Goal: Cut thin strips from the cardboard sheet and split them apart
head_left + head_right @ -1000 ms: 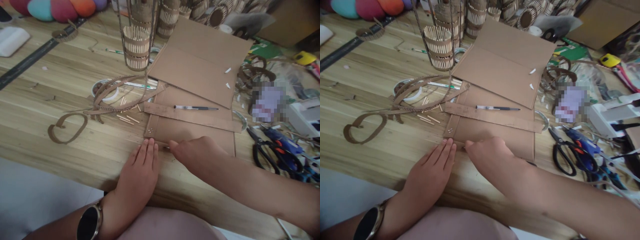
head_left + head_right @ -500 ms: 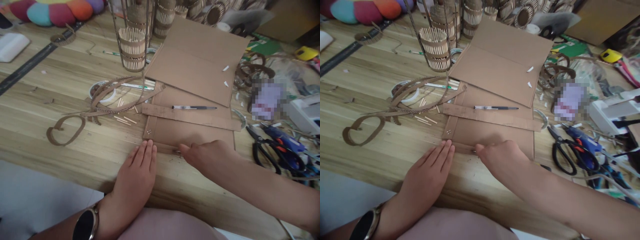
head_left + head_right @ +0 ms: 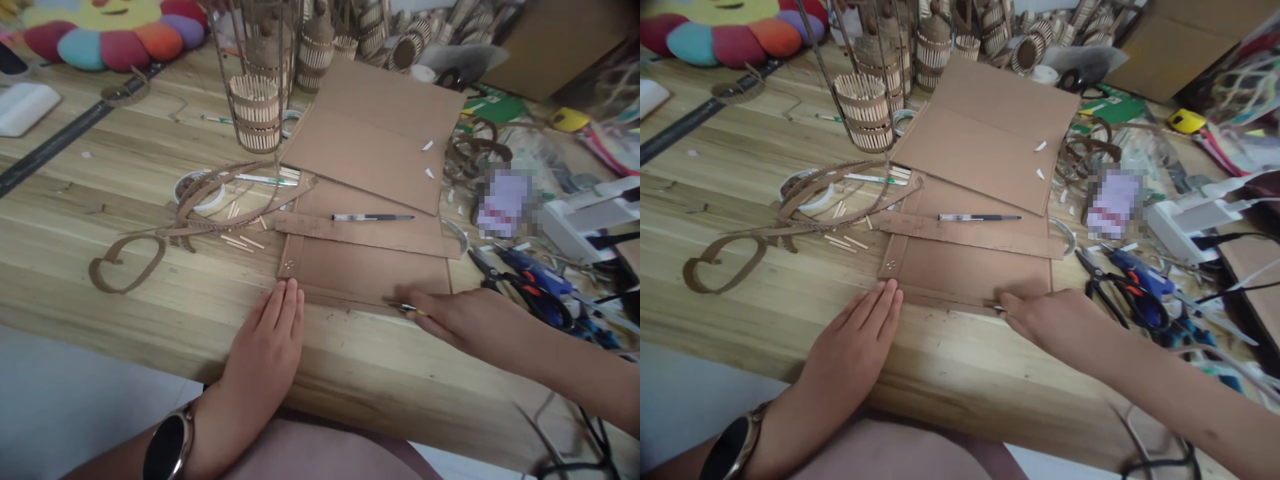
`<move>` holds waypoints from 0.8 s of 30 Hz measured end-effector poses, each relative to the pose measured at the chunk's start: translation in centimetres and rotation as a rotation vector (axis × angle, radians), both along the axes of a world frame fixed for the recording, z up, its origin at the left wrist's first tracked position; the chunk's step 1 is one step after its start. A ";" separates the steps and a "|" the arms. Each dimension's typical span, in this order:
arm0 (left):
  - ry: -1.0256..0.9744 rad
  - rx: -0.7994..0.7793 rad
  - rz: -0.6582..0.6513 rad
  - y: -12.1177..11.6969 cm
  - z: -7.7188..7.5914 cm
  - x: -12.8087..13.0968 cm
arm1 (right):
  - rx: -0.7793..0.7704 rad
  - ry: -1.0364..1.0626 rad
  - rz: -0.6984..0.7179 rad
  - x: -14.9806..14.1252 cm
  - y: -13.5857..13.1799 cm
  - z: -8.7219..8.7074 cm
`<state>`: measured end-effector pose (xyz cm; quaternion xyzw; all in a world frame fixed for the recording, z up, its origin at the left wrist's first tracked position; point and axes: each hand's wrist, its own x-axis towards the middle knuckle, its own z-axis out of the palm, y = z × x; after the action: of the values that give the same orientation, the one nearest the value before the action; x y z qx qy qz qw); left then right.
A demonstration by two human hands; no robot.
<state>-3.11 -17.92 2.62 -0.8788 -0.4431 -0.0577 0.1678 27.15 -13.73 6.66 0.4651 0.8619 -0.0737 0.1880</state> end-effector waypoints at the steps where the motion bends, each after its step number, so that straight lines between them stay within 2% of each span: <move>1: -0.008 -0.001 0.004 0.0 0.0 0.1 | -0.039 0.055 -0.026 0.5 0.0 0.0; 3: -0.030 0.003 0.022 -0.1 -0.2 0.2 | -0.090 0.139 -0.074 0.4 0.2 0.2; 5: -0.048 0.003 0.035 -0.2 -0.6 0.2 | -0.075 0.165 -0.104 -1.5 0.5 0.5; 10: -0.068 -0.019 -0.024 -0.4 -1.5 -0.4 | -0.098 -0.052 -0.031 -9.5 2.0 1.0; 13: -0.086 -0.031 -0.047 -0.4 -1.7 -0.7 | -0.082 -0.117 0.013 -12.8 2.9 1.2; 16: -0.102 -0.050 -0.039 -0.5 -1.8 -0.9 | -0.066 -0.099 0.063 -14.0 3.2 1.0; 24: -0.105 -0.096 -0.033 -0.8 -2.2 -1.2 | -0.030 -0.123 0.166 -14.6 3.3 0.6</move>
<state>-4.27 -18.69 0.43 -0.8888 -0.4388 -0.0850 0.1009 12.59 -10.43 7.23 0.3930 0.8831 -0.0422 0.2530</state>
